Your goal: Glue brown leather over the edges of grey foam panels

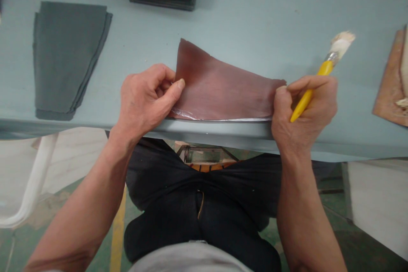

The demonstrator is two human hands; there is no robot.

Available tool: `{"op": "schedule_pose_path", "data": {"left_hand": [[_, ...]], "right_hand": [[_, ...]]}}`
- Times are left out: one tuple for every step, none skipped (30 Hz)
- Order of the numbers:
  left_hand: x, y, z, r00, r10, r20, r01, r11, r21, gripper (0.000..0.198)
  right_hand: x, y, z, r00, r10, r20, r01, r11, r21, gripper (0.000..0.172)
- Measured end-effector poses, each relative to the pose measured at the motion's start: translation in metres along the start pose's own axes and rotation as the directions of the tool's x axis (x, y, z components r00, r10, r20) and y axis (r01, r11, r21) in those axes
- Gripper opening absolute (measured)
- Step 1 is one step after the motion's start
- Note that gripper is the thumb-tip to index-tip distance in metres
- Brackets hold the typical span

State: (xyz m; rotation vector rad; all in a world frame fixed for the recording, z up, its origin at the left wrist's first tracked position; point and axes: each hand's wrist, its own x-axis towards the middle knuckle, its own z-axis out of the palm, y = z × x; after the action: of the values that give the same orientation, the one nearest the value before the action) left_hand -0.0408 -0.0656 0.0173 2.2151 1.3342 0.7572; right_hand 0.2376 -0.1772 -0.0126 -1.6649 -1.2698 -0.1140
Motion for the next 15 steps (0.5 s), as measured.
{"op": "schedule_pose_path", "data": {"left_hand": [[0.0000, 0.0002, 0.0001, 1.000, 0.000, -0.002, 0.000, 1.000, 0.004, 0.020], [-0.0002, 0.0004, 0.0002, 1.000, 0.000, -0.003, 0.000, 1.000, 0.008, 0.020], [-0.0003, 0.0005, 0.0003, 1.000, 0.000, -0.005, 0.000, 1.000, 0.010, 0.019], [-0.0005, 0.0004, 0.0003, 1.000, 0.000, -0.008, 0.000, 1.000, 0.010, 0.019], [-0.0008, 0.0002, 0.0004, 1.000, -0.001, -0.006, 0.001, 1.000, 0.013, 0.018], [-0.0010, -0.0002, 0.0006, 1.000, -0.003, -0.003, 0.003, 1.000, 0.017, 0.018], [-0.0011, -0.0007, 0.0008, 1.000, -0.003, -0.001, 0.003, 1.000, 0.023, 0.019], [-0.0012, -0.0012, 0.0010, 1.000, 0.000, -0.003, 0.000, 1.000, 0.028, 0.019], [-0.0012, -0.0017, 0.0013, 1.000, 0.008, -0.010, -0.007, 1.000, 0.029, 0.020], [-0.0012, -0.0020, 0.0016, 1.000, 0.018, -0.018, -0.018, 0.999, 0.028, 0.021], [-0.0011, -0.0022, 0.0018, 0.999, 0.026, -0.023, -0.026, 0.999, 0.026, 0.022], [-0.0010, -0.0022, 0.0020, 0.999, 0.029, -0.025, -0.028, 0.999, 0.023, 0.022], [-0.0009, -0.0021, 0.0020, 0.999, 0.027, -0.021, -0.026, 0.999, 0.021, 0.021], [-0.0009, -0.0018, 0.0020, 1.000, 0.019, -0.015, -0.019, 1.000, 0.018, 0.021], [-0.0010, -0.0014, 0.0018, 1.000, 0.007, -0.009, -0.007, 1.000, 0.016, 0.020]], "right_hand": [[0.0003, -0.0006, 0.0000, 1.000, -0.008, 0.000, 0.008, 1.000, -0.001, 0.008], [0.0006, -0.0012, 0.0001, 1.000, -0.017, -0.001, 0.017, 1.000, -0.003, 0.008], [0.0009, -0.0016, 0.0001, 1.000, -0.024, -0.002, 0.024, 1.000, -0.005, 0.007], [0.0011, -0.0019, 0.0001, 1.000, -0.029, -0.003, 0.029, 1.000, -0.007, 0.007], [0.0012, -0.0020, 0.0002, 0.999, -0.034, -0.006, 0.034, 0.999, -0.008, 0.007], [0.0013, -0.0019, 0.0002, 0.999, -0.037, -0.009, 0.037, 0.999, -0.009, 0.007], [0.0014, -0.0019, 0.0001, 0.999, -0.036, -0.011, 0.036, 0.999, -0.009, 0.007], [0.0014, -0.0019, 0.0001, 0.999, -0.033, -0.010, 0.033, 0.999, -0.011, 0.007], [0.0015, -0.0020, 0.0001, 0.999, -0.033, -0.010, 0.032, 0.999, -0.014, 0.007], [0.0016, -0.0023, 0.0001, 0.999, -0.036, -0.011, 0.035, 0.999, -0.017, 0.007], [0.0019, -0.0028, 0.0001, 0.999, -0.041, -0.014, 0.040, 0.999, -0.022, 0.007], [0.0022, -0.0033, 0.0001, 0.999, -0.047, -0.018, 0.047, 0.998, -0.028, 0.007], [0.0026, -0.0039, 0.0001, 0.998, -0.057, -0.024, 0.056, 0.998, -0.034, 0.007], [0.0031, -0.0043, 0.0000, 0.997, -0.067, -0.030, 0.065, 0.997, -0.039, 0.008], [0.0035, -0.0046, -0.0001, 0.997, -0.075, -0.035, 0.073, 0.996, -0.043, 0.008]]}}
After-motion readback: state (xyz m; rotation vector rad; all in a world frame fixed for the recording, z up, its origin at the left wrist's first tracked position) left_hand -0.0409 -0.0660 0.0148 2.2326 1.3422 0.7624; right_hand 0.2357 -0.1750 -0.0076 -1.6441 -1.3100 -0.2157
